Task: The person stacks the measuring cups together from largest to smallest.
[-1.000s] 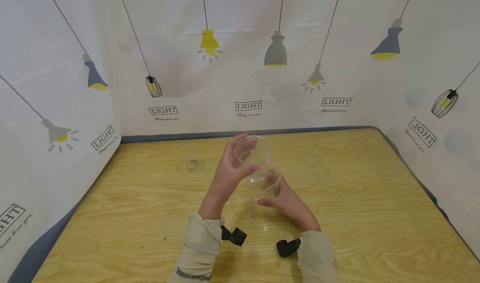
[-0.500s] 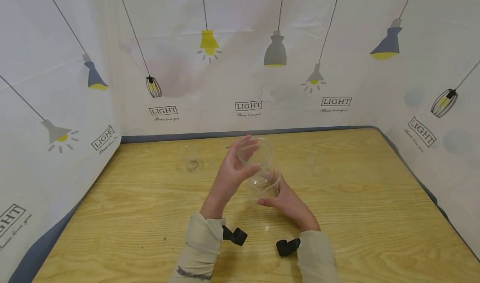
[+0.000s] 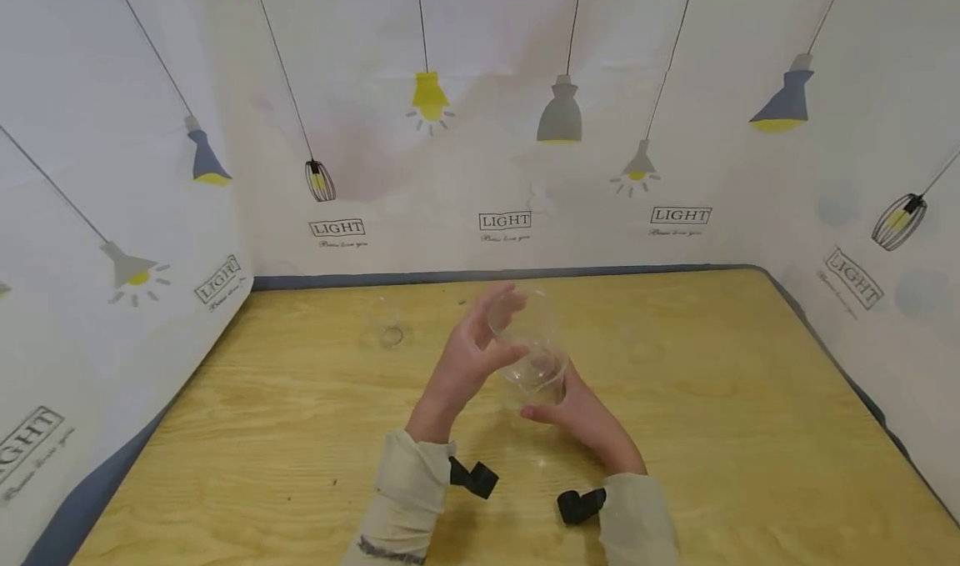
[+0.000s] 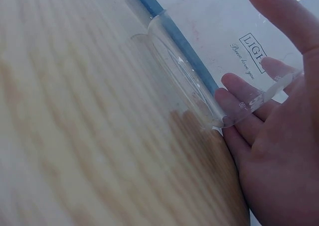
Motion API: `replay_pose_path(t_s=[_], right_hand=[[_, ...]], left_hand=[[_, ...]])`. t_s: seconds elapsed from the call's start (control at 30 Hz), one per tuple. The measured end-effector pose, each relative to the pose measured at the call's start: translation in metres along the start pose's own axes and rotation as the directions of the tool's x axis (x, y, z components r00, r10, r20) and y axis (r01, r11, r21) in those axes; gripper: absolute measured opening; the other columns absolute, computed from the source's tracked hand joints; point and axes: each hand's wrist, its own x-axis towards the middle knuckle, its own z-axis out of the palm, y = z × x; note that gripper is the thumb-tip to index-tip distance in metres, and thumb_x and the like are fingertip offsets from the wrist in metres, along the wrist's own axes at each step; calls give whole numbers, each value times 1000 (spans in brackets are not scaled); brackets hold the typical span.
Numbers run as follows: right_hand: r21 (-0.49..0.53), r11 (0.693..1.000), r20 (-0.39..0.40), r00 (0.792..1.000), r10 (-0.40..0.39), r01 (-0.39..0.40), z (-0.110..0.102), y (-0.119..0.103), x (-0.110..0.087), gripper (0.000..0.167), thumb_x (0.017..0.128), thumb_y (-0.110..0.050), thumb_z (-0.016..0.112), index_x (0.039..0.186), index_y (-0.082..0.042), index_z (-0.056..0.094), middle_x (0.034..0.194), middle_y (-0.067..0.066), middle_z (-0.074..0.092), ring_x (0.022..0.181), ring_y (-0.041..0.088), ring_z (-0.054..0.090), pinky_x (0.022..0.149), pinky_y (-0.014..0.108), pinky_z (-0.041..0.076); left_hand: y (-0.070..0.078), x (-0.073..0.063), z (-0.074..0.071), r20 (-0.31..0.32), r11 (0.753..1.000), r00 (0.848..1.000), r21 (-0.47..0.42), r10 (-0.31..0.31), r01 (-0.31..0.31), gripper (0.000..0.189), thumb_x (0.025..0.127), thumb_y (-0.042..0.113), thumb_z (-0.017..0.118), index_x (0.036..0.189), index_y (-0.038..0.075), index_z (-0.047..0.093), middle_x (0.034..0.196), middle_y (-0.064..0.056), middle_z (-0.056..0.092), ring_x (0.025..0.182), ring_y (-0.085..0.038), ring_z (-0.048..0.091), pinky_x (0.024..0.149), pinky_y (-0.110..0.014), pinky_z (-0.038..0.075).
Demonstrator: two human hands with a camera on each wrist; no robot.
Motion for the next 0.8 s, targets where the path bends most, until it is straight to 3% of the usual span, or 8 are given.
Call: replay_pose_path(t_s=[0.17,0.4,0.53,0.7,0.8], right_hand=[[-72,997,-36,999,36,-39,-6,3,-9,96,73,-33,73,142,-28,6,144,10,21,131,30,16,99,59,13],[-59,996,-25,998,62,-63,-4,5,-16,95,75,-31,72,142,-23,5,143,14,19,130,35,17,98,61,13],[-50,996,-18,997,71,-71,-2,7,-13,97,75,-30,72,142,-21,3,144,15,16,130,37,15,98,61,13],[-16,1000,-8,1000,12,-12,6,7,-2,94,74,-26,73,142,-16,8,143,17,20,129,36,18,99,58,15],[3,1000,-10,1000,-6,6,13,2,5,92,73,-23,74,141,-16,12,142,16,21,128,35,19,100,57,14]], left_hand=[[-2,1,8,33,1000,999,26,-5,5,65,80,17,68,135,24,34,131,2,44,123,-13,37,103,-33,24],[-11,-4,13,44,1000,999,15,-10,10,64,80,19,67,135,29,34,134,9,36,121,-14,40,100,-32,29],[-14,-5,10,55,1000,998,5,4,-4,70,80,18,67,137,30,28,136,6,37,121,-13,40,101,-34,29],[-14,-5,0,37,999,998,-4,53,-53,75,79,11,68,138,28,25,135,0,39,120,-18,41,100,-39,30],[-9,-8,-8,17,999,999,15,51,-52,75,79,12,68,138,30,26,135,0,40,120,-17,42,99,-40,31]])
